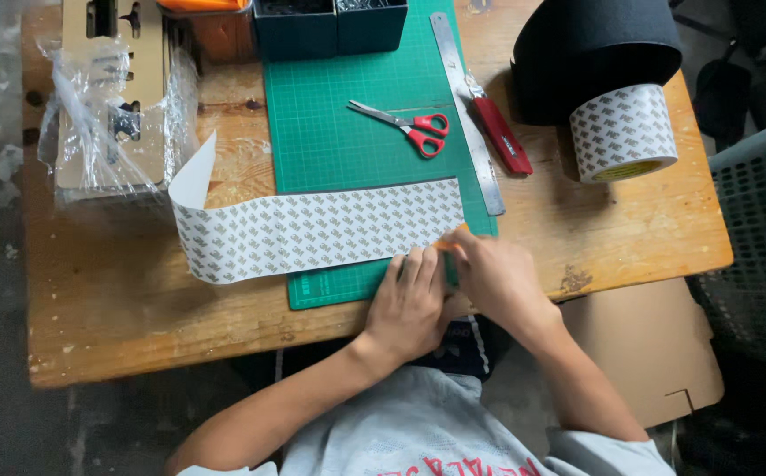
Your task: The person applies a strip of double-sided adhesive tape to a black foam sheet, smooths it with an orange squeegee, and then trims the excess tape and foam with scissors.
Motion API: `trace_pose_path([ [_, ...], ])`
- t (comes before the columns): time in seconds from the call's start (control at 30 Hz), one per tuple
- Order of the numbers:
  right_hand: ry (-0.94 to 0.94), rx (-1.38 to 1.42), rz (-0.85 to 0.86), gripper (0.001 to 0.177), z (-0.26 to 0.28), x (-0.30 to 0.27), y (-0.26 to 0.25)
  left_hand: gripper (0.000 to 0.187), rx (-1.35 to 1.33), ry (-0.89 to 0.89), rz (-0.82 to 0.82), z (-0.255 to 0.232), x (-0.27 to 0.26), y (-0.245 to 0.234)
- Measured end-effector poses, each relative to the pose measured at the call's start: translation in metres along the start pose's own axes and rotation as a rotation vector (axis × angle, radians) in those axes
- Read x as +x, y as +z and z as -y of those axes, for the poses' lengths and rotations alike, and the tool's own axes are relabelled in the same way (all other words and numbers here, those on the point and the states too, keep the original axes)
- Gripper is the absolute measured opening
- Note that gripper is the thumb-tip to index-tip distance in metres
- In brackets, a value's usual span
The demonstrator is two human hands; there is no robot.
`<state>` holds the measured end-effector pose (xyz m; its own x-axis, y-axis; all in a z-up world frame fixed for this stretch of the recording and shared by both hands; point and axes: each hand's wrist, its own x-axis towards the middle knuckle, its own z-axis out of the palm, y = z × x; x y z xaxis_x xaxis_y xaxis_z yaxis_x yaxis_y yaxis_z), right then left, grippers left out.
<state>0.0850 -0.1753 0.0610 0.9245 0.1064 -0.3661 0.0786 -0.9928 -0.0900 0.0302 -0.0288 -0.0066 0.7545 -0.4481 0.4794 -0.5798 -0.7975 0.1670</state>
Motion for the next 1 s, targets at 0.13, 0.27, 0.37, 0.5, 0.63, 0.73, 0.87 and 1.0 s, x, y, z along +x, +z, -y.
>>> trace_pose_path([
  [0.13,0.028,0.051,0.038,0.021,-0.005,-0.005,0.006,0.069,0.007,0.012,0.005,-0.004,-0.001,0.004],
  [0.27,0.011,0.051,0.078,0.022,0.003,0.016,-0.001,0.074,-0.062,-0.059,-0.034,-0.005,-0.001,0.002],
  [0.37,-0.031,-0.005,0.089,0.022,0.012,0.034,-0.011,0.08,-0.065,-0.133,-0.058,-0.01,0.002,-0.001],
  [0.5,-0.083,-0.017,0.068,0.021,0.029,0.052,-0.02,0.088,-0.098,-0.177,-0.032,-0.011,0.005,-0.005],
  [0.63,-0.13,0.01,0.072,0.022,0.034,0.078,-0.026,0.086,-0.066,-0.159,-0.02,-0.011,0.006,0.0],
  [0.73,-0.131,0.02,0.071,0.02,0.041,0.087,-0.03,0.086,-0.012,-0.123,0.0,-0.011,0.006,0.001],
  [0.87,-0.165,0.033,0.002,0.022,0.045,0.101,-0.025,0.091,-0.008,-0.138,-0.012,-0.01,0.004,0.002],
  [1.0,-0.174,0.093,-0.026,0.022,0.046,0.093,-0.037,0.093,-0.06,-0.124,-0.03,-0.005,0.006,-0.008],
])
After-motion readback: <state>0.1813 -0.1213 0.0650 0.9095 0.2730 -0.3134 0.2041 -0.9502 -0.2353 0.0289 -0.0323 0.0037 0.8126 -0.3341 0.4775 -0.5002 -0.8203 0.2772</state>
